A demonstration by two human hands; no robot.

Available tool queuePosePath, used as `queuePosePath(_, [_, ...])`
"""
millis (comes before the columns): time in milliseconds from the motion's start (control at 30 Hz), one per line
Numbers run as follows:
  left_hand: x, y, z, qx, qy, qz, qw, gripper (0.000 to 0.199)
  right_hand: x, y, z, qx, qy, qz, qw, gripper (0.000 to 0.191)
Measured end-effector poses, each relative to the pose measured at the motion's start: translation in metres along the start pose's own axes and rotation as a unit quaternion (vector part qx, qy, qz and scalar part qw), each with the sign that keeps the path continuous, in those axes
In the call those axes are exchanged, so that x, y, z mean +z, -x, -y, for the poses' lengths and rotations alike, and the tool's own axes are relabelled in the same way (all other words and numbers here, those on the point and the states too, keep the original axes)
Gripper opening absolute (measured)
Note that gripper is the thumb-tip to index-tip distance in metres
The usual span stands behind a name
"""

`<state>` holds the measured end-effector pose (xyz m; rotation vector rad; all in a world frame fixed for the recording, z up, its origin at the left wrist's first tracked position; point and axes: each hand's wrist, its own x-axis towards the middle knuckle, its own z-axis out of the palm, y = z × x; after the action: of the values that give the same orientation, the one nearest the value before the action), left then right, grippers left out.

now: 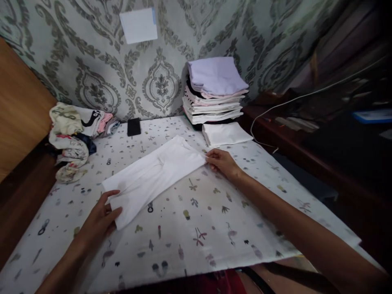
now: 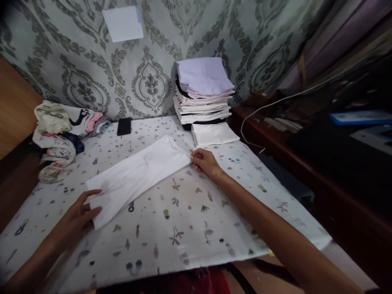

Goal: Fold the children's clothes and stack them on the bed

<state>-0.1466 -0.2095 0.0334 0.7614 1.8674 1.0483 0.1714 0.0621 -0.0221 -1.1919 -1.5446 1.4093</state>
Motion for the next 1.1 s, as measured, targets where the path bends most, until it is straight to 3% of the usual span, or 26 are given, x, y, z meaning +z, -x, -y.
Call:
queuePosePath(167, [-0.004,-0.004,0.012,0.018,-0.019,-0.006,1.000,0.056,0.001,0.003,0.002,-0.027,0.094,0.006,0.995,0.018])
queuePosePath(433, [-0.021,-0.023,0.033,0.022,-0.003,-0.033,0.999,0.057,0.003,0.002,0.006,-0.055,0.218,0.017,0.974,0.020])
queuePosePath(567, [-0.027,-0.021,0.031,0.048,-0.098,-0.029,0.994,0.055,0.003,0.005,0.012,-0.085,0.317,-0.001,0.945,0.022])
queuePosePath(633, [-0.028,-0.016,0.025,0.087,-0.196,-0.060,0.975,0.052,0.007,0.011,0.016,-0.113,0.378,-0.037,0.918,0.026])
queuePosePath(733, [-0.025,-0.008,0.017,0.161,-0.354,-0.162,0.907,0.044,0.026,0.027,0.022,-0.183,0.416,-0.066,0.888,0.028])
queuePosePath(800, [-0.019,-0.006,0.016,0.234,-0.403,-0.182,0.866,0.039,0.049,0.039,0.024,-0.253,0.403,-0.016,0.879,0.025])
queuePosePath(867, [-0.013,-0.008,0.019,0.295,-0.408,-0.131,0.854,0.035,0.074,0.048,0.024,-0.328,0.378,0.068,0.863,0.021])
queuePosePath(933, [-0.010,-0.011,0.022,0.309,-0.399,-0.060,0.861,0.032,0.096,0.053,0.023,-0.385,0.364,0.145,0.835,0.018])
queuePosePath(1000, [-0.014,-0.018,0.023,0.280,-0.370,-0.010,0.886,0.030,0.112,0.056,0.021,-0.419,0.365,0.192,0.809,0.018])
queuePosePath(1100, [-0.035,-0.036,0.017,0.226,-0.310,-0.023,0.923,0.029,0.131,0.061,0.022,-0.451,0.369,0.206,0.786,0.020])
